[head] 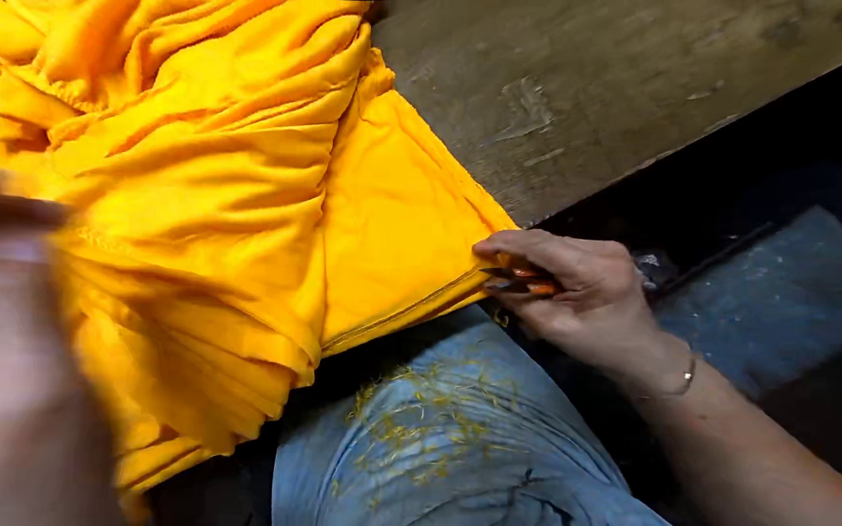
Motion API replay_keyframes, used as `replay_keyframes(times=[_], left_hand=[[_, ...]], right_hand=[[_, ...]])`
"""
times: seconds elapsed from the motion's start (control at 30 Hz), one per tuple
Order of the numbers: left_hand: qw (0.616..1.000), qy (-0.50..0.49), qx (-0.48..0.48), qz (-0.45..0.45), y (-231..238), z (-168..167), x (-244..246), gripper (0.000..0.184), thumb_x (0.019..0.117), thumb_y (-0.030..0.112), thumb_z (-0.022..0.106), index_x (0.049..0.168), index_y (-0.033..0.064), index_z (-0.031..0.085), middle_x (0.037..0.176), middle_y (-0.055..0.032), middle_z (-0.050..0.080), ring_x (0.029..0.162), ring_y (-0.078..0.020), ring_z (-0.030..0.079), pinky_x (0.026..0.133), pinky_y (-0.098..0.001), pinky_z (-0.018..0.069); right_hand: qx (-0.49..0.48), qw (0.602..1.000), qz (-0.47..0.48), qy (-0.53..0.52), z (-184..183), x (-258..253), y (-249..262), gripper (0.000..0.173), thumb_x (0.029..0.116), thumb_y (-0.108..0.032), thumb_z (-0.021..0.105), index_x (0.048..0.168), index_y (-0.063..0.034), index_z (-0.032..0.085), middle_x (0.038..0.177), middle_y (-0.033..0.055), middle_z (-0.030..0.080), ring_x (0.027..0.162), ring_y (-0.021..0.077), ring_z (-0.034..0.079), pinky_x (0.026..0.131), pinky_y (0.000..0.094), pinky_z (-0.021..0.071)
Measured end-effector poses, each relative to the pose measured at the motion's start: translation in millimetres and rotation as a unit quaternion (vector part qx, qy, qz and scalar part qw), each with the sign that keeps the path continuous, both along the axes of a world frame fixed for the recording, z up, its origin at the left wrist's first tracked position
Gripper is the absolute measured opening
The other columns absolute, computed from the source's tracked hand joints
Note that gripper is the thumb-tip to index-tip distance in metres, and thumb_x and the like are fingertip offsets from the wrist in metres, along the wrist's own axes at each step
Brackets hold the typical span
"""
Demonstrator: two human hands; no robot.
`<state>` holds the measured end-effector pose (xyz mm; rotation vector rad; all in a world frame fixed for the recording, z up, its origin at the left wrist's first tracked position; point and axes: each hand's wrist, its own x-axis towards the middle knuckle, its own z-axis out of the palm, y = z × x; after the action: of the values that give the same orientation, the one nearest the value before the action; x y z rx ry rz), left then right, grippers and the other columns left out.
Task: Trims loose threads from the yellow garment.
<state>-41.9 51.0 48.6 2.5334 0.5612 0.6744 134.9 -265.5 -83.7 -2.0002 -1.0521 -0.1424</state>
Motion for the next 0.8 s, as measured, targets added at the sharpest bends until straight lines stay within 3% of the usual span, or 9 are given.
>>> replay_keyframes(times=[0.03, 0.1, 0.17, 0.27, 0.33, 0.43, 0.6, 0.8], left_hand=[[0.996, -0.055, -0.001, -0.076, -26.0, -16.7, 18.7, 0.026, 0.1021, 0.014, 0.060, 0.120, -0.0045, 0.064, 0.110, -0.0066, 0.066, 0.089, -0.0063, 0.063, 0.079, -0.0218, 0.0537], [0.979, -0.085, -0.007, -0.186, -71.4, -51.2, 44.7, 0.022, 0.0944, 0.016, 0.067, 0.111, 0.0005, 0.070, 0.104, -0.0091, 0.066, 0.084, -0.0129, 0.061, 0.071, -0.0283, 0.0519], [0.972, -0.041, -0.017, -0.230, -102.0, -79.6, 55.1, 0.026, 0.0899, 0.022, 0.075, 0.110, 0.0058, 0.073, 0.107, -0.0088, 0.065, 0.095, -0.0189, 0.064, 0.078, -0.0339, 0.0566], [0.972, -0.032, -0.004, -0.231, -121.5, -101.6, 67.7, 0.024, 0.0883, 0.021, 0.077, 0.108, 0.0067, 0.076, 0.094, -0.0055, 0.061, 0.082, -0.0159, 0.061, 0.066, -0.0282, 0.0537], [0.972, -0.039, -0.013, -0.229, -120.0, -102.9, 71.8, 0.014, 0.0927, 0.014, 0.071, 0.102, 0.0063, 0.077, 0.083, -0.0028, 0.057, 0.070, -0.0123, 0.056, 0.057, -0.0254, 0.0487], [0.967, -0.031, -0.072, -0.243, -112.1, -92.9, 70.4, 0.016, 0.0978, 0.011, 0.064, 0.101, 0.0043, 0.078, 0.073, 0.0006, 0.055, 0.061, -0.0074, 0.051, 0.052, -0.0219, 0.0444], [0.957, 0.000, -0.140, -0.254, -98.6, -85.1, 62.7, 0.020, 0.0994, 0.009, 0.058, 0.105, 0.0041, 0.077, 0.071, 0.0042, 0.057, 0.058, -0.0015, 0.051, 0.050, -0.0164, 0.0439], [0.951, -0.046, -0.172, -0.252, -92.9, -74.9, 55.5, 0.017, 0.0957, 0.003, 0.061, 0.102, 0.0010, 0.077, 0.075, 0.0029, 0.065, 0.061, -0.0001, 0.056, 0.052, -0.0139, 0.0475]], right_hand=[[-0.003, 1.000, -0.001, -0.026, -2.5, 1.2, 2.2, 0.035, 0.0861, -0.005, 0.067, 0.120, -0.0032, 0.073, 0.102, 0.0082, 0.075, 0.085, 0.0126, 0.071, 0.074, 0.0295, 0.0598], [0.009, 0.998, 0.007, -0.055, -2.1, 4.2, 6.3, 0.029, 0.0884, -0.006, 0.065, 0.115, -0.0027, 0.075, 0.094, 0.0085, 0.073, 0.080, 0.0145, 0.068, 0.070, 0.0306, 0.0572], [0.032, 0.998, 0.028, -0.050, 3.8, 6.9, 8.1, 0.025, 0.0889, -0.005, 0.064, 0.110, -0.0020, 0.076, 0.088, 0.0065, 0.071, 0.077, 0.0108, 0.066, 0.067, 0.0254, 0.0558], [0.064, 0.996, 0.055, -0.026, 12.0, 8.3, 7.9, 0.018, 0.0912, -0.005, 0.065, 0.103, -0.0005, 0.077, 0.085, 0.0047, 0.069, 0.076, 0.0062, 0.064, 0.067, 0.0197, 0.0537], [0.083, 0.994, 0.065, -0.011, 17.0, 8.3, 8.8, 0.016, 0.0913, -0.005, 0.064, 0.101, -0.0003, 0.076, 0.086, 0.0035, 0.070, 0.078, 0.0038, 0.064, 0.069, 0.0171, 0.0542], [0.106, 0.992, 0.065, 0.011, 22.1, 5.6, 14.5, 0.015, 0.0919, -0.006, 0.064, 0.100, -0.0003, 0.075, 0.088, 0.0016, 0.071, 0.079, 0.0014, 0.065, 0.070, 0.0149, 0.0546], [0.121, 0.989, 0.078, 0.036, 22.2, 6.0, 28.1, 0.010, 0.0879, -0.003, 0.066, 0.094, 0.0002, 0.074, 0.085, 0.0016, 0.068, 0.076, 0.0018, 0.063, 0.066, 0.0142, 0.0529], [0.124, 0.987, 0.084, 0.051, 37.2, 4.5, 33.2, 0.016, 0.0852, -0.007, 0.065, 0.097, 0.0010, 0.071, 0.086, 0.0004, 0.066, 0.074, -0.0003, 0.059, 0.061, 0.0113, 0.0486]])
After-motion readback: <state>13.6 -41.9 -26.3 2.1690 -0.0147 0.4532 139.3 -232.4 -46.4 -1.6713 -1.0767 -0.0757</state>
